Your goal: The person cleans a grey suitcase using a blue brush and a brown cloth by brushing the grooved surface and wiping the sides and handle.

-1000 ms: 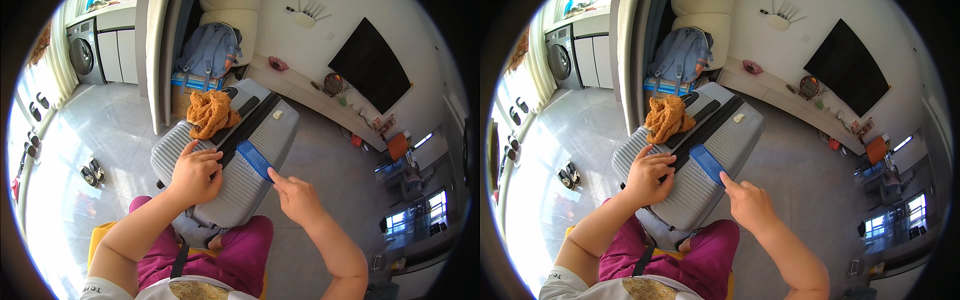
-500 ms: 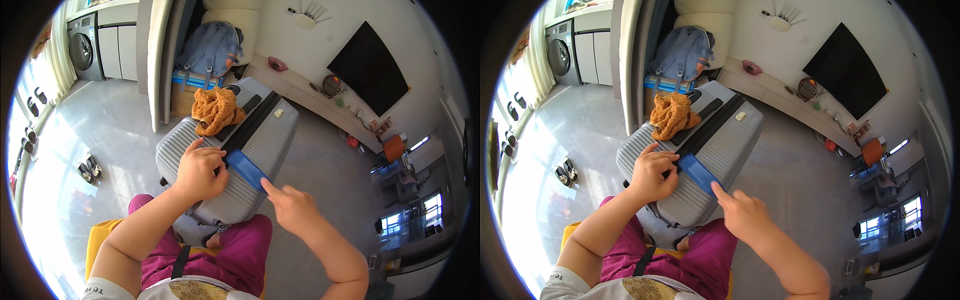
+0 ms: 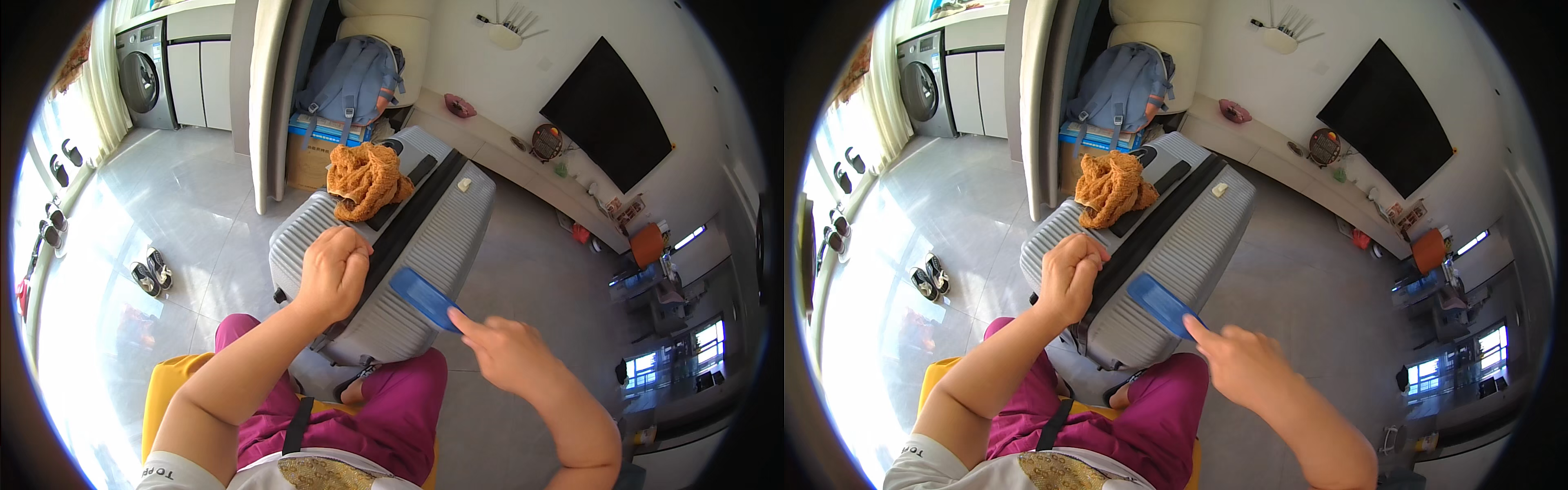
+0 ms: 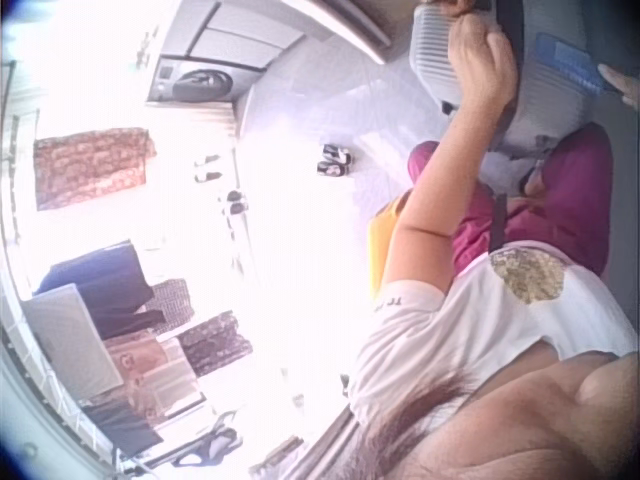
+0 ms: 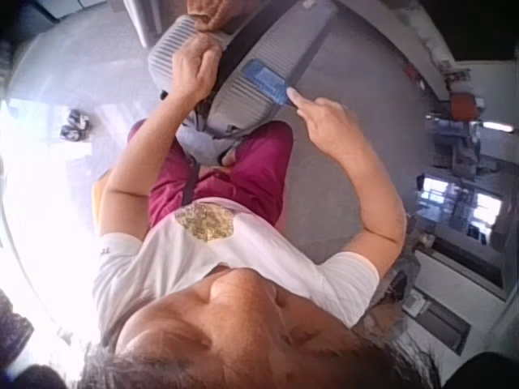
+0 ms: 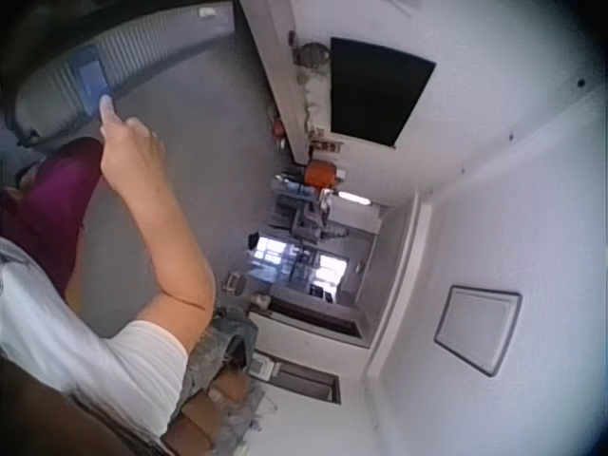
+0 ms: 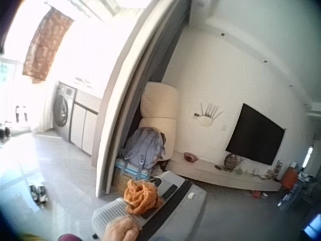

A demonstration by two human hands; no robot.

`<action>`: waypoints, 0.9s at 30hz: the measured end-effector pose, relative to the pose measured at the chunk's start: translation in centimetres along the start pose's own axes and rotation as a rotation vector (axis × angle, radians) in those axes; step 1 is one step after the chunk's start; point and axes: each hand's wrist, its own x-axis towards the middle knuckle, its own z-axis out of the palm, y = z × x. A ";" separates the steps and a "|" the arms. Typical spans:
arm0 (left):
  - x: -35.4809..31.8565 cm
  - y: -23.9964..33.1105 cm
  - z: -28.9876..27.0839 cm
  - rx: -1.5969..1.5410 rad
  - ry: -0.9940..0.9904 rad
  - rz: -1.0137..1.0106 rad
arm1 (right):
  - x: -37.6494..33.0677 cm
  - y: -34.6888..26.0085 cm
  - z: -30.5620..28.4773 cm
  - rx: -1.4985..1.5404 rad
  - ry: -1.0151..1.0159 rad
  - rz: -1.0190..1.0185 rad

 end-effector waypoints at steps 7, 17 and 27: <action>0.2 0.3 0.6 -0.005 -0.002 0.037 | 2.6 3.0 1.2 -0.010 0.211 0.035; 0.1 -0.1 0.4 0.057 -0.017 0.060 | 3.9 3.2 1.4 -0.121 0.188 0.038; 0.2 0.2 0.4 0.067 -0.069 0.006 | 5.8 4.2 0.7 -0.183 0.127 -0.039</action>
